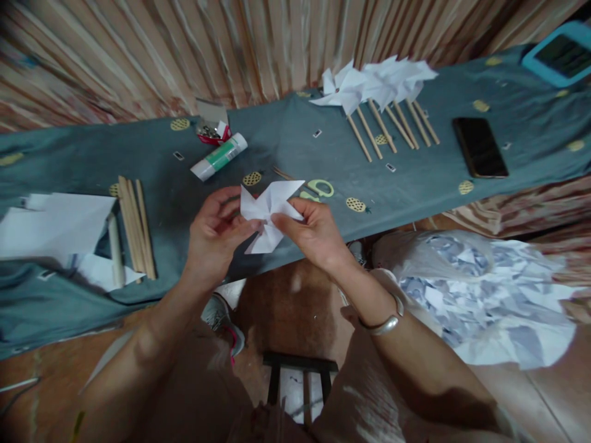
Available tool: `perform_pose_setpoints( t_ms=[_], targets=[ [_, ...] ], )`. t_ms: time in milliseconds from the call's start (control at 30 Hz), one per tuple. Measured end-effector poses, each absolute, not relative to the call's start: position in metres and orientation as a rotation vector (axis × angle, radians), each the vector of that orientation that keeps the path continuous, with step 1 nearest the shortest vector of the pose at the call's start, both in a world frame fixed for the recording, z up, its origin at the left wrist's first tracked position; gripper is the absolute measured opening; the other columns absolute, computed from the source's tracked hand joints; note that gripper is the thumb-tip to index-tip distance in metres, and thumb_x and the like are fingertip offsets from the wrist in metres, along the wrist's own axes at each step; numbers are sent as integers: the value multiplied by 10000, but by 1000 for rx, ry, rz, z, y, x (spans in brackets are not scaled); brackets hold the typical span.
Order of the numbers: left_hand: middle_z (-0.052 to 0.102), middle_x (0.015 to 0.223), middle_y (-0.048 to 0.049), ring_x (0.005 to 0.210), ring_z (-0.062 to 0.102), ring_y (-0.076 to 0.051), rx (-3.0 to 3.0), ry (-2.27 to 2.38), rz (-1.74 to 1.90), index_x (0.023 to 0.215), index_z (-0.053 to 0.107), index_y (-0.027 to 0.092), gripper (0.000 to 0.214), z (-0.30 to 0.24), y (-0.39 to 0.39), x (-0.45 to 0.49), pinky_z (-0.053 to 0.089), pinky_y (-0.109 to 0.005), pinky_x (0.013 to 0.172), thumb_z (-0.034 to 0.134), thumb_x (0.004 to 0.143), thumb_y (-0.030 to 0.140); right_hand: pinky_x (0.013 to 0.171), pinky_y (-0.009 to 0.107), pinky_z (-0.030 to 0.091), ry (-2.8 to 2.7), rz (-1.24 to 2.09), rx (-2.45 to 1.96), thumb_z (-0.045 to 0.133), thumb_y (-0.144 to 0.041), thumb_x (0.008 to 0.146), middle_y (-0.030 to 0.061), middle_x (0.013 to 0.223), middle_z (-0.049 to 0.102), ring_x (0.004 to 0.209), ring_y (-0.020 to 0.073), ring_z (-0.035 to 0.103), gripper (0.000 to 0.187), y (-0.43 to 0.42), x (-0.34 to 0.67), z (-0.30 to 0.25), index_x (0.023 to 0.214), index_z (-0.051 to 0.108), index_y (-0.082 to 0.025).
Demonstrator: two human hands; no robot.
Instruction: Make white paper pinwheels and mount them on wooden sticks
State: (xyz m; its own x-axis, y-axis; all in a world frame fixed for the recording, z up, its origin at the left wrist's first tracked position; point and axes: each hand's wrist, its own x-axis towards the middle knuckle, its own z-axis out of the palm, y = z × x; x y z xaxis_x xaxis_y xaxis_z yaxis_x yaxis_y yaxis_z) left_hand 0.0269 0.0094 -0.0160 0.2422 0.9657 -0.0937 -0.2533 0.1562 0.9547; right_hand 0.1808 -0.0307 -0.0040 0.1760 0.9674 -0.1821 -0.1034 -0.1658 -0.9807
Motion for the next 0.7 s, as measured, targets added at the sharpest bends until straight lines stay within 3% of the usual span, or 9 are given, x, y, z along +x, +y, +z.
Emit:
perform_pose_setpoints(
  t_ms=[100,267,700],
  targets=[
    [731,1013,-11,734,667,-118,933,872,1094,1060,663,228,574,-17,9,29,545,-245,711,893,534,234,523,235,366,-904,1238,-1341,763,-340,655,-41,588,560,555,92,455,204,-31,180,-3,640,633,-182],
    [722,706,-12,588,621,-121,883,905,856,785,738,155,332,-17,3,31,497,-235,571,874,569,368,520,235,380,-931,1231,-1366,811,-362,622,-37,597,576,552,88,452,250,-32,179,1,628,640,-179],
    [711,636,8,572,617,-118,870,940,923,660,726,169,182,-17,2,35,505,-241,577,844,571,276,524,241,389,-982,1234,-1392,779,-438,645,-24,621,606,559,95,476,290,-33,180,-2,686,668,-174]
  ],
)
